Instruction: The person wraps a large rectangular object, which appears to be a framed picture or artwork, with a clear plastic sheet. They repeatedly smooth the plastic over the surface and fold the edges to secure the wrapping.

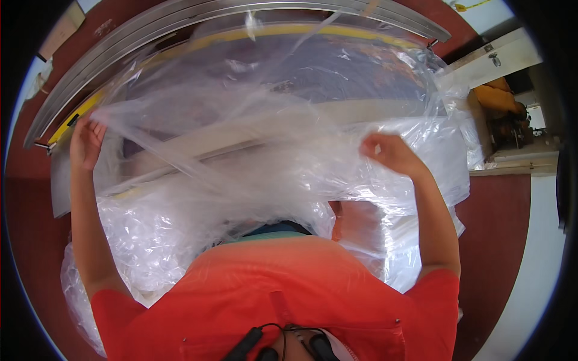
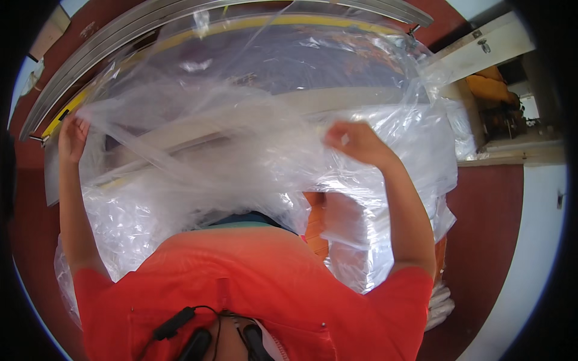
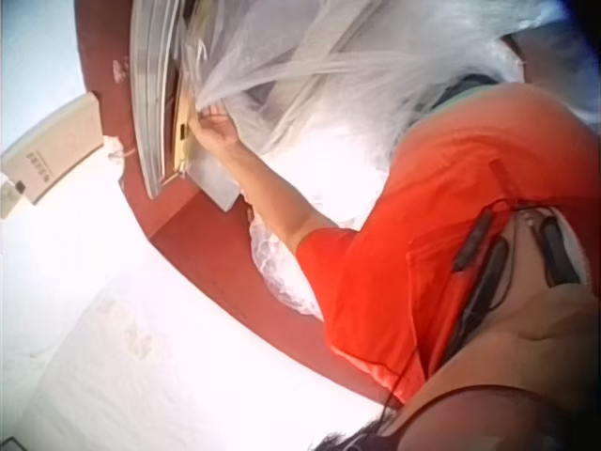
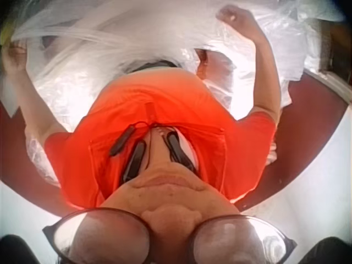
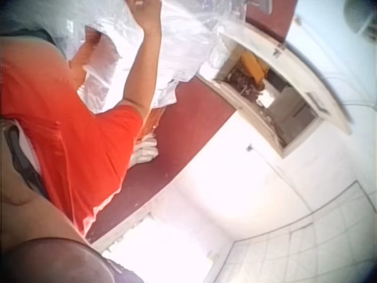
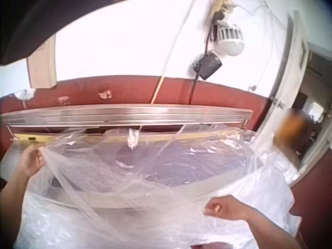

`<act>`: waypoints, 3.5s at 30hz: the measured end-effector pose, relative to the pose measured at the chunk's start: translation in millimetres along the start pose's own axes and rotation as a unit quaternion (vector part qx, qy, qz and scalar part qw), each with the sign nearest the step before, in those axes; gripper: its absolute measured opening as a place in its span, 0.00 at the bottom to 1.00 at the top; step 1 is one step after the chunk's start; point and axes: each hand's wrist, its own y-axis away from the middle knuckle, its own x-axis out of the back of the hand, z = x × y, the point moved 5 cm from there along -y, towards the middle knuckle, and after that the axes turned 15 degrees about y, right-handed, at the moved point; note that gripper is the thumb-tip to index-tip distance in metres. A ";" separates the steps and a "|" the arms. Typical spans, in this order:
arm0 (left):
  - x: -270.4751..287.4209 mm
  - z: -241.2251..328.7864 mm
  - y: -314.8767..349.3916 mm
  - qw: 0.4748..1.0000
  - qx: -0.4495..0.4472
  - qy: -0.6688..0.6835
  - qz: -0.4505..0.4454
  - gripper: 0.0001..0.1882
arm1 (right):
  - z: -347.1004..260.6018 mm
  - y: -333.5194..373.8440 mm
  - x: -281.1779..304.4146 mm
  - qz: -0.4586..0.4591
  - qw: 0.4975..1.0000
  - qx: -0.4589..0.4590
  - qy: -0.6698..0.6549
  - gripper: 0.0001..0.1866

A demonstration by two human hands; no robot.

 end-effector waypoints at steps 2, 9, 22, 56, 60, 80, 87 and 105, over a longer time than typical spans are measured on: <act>38.9 15.1 3.9 0.997 -0.022 -0.061 0.044 0.06 | -31.5 -43.0 31.5 0.144 0.982 0.078 -0.098 0.17; 163.9 106.8 87.8 0.651 -0.174 -0.694 0.253 0.06 | -22.4 -132.2 42.3 0.356 0.876 -0.050 0.321 0.30; 38.0 -31.5 35.2 0.532 -0.204 -0.822 -0.012 0.31 | 64.9 -91.1 57.4 0.267 0.893 -0.142 0.333 0.28; 69.1 34.5 16.2 0.408 -0.231 -0.861 0.197 0.13 | 46.6 -115.6 54.8 0.295 0.885 -0.153 0.327 0.28; 98.9 58.4 -4.1 0.478 -0.224 -0.822 0.213 0.10 | 44.2 -114.6 55.0 0.305 0.894 -0.126 0.304 0.28; 246.9 104.3 -2.4 0.437 -0.023 -0.849 0.297 0.20 | -107.8 -103.9 22.2 0.249 0.895 0.205 0.308 0.29; 297.6 122.7 -4.5 0.457 -0.234 -0.826 0.234 0.18 | 68.3 -111.5 54.9 0.309 0.879 -0.084 0.353 0.33; 298.1 207.5 90.6 0.797 -0.182 -0.562 0.126 0.17 | -101.3 -161.2 54.2 0.462 0.868 0.039 0.177 0.06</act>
